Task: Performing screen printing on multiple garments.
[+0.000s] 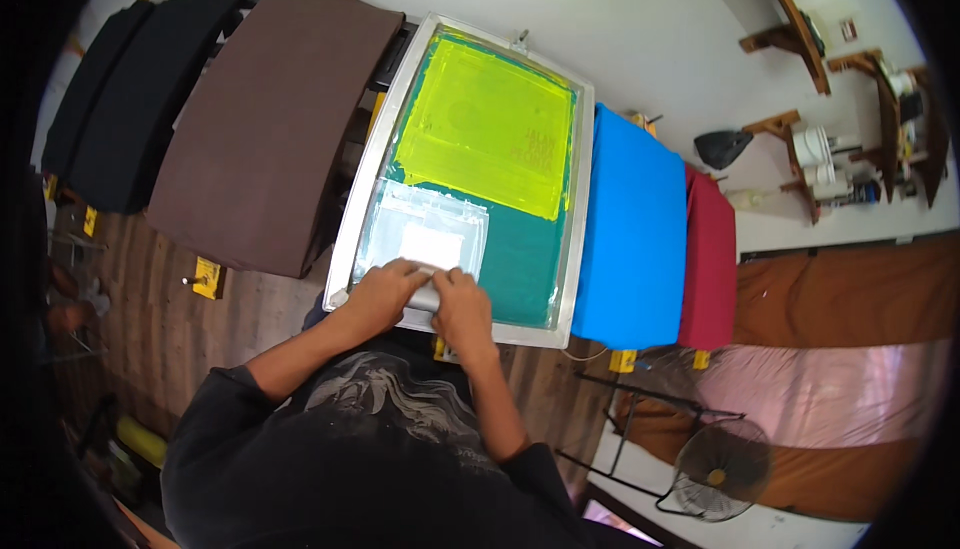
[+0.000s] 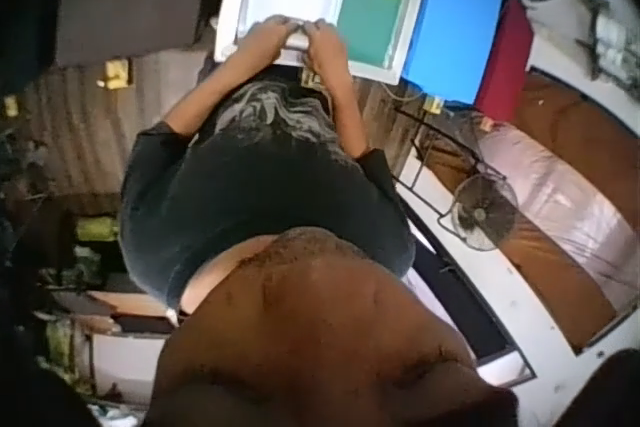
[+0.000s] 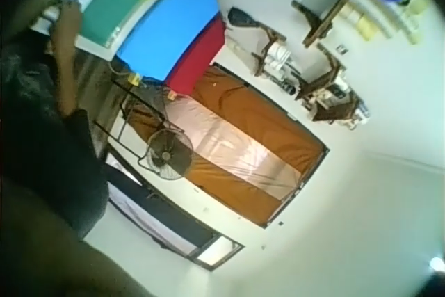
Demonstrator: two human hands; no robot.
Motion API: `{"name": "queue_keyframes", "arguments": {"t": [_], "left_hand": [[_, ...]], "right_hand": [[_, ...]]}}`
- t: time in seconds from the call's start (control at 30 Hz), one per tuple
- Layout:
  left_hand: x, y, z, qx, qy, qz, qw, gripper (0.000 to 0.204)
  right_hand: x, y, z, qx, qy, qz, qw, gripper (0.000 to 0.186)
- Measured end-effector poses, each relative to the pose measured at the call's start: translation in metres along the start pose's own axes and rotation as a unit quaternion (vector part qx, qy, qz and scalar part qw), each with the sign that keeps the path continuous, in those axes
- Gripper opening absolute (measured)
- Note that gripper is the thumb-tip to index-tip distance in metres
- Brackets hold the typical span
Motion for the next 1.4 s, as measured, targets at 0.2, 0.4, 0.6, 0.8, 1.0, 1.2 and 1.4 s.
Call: {"name": "queue_keyframes", "arguments": {"t": [0.2, 0.4, 0.6, 0.8, 1.0, 1.2, 1.4], "left_hand": [[-0.006, 0.006, -0.004, 0.031, 0.053, 0.108, 0.992, 0.047], [-0.055, 0.021, 0.030, 0.011, 0.071, 0.000, 0.997, 0.034], [-0.036, 0.011, 0.014, -0.004, 0.044, 0.021, 0.999, 0.044], [-0.001, 0.007, -0.015, -0.030, -0.003, 0.058, 0.998, 0.042], [-0.040, 0.026, 0.007, 0.015, 0.051, 0.070, 0.996, 0.043], [-0.072, 0.024, 0.042, 0.017, 0.106, 0.084, 0.991, 0.039], [-0.041, 0.015, 0.017, 0.012, 0.069, 0.032, 0.997, 0.043]], "right_hand": [[-0.003, 0.007, -0.001, -0.028, -0.006, 0.076, 0.997, 0.044], [-0.070, 0.021, -0.012, 0.004, 0.017, 0.030, 0.999, 0.032], [-0.043, 0.011, -0.013, -0.027, 0.050, 0.008, 0.998, 0.040], [0.004, 0.009, -0.002, -0.037, 0.009, 0.047, 0.998, 0.039], [-0.039, 0.023, -0.005, -0.041, 0.017, 0.039, 0.998, 0.030], [-0.087, 0.017, -0.017, -0.022, -0.006, 0.049, 0.999, 0.028], [-0.048, 0.010, -0.016, -0.058, 0.020, -0.014, 0.998, 0.034]]}}
Point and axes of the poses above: each hand's wrist, its own x-axis away from the middle knuckle, its own y-axis out of the back of the hand, z = x × y, the point moved 6 cm from there along -x, towards the middle knuckle, and after that the axes turned 10 degrees about -y, right-handed, at the moved point
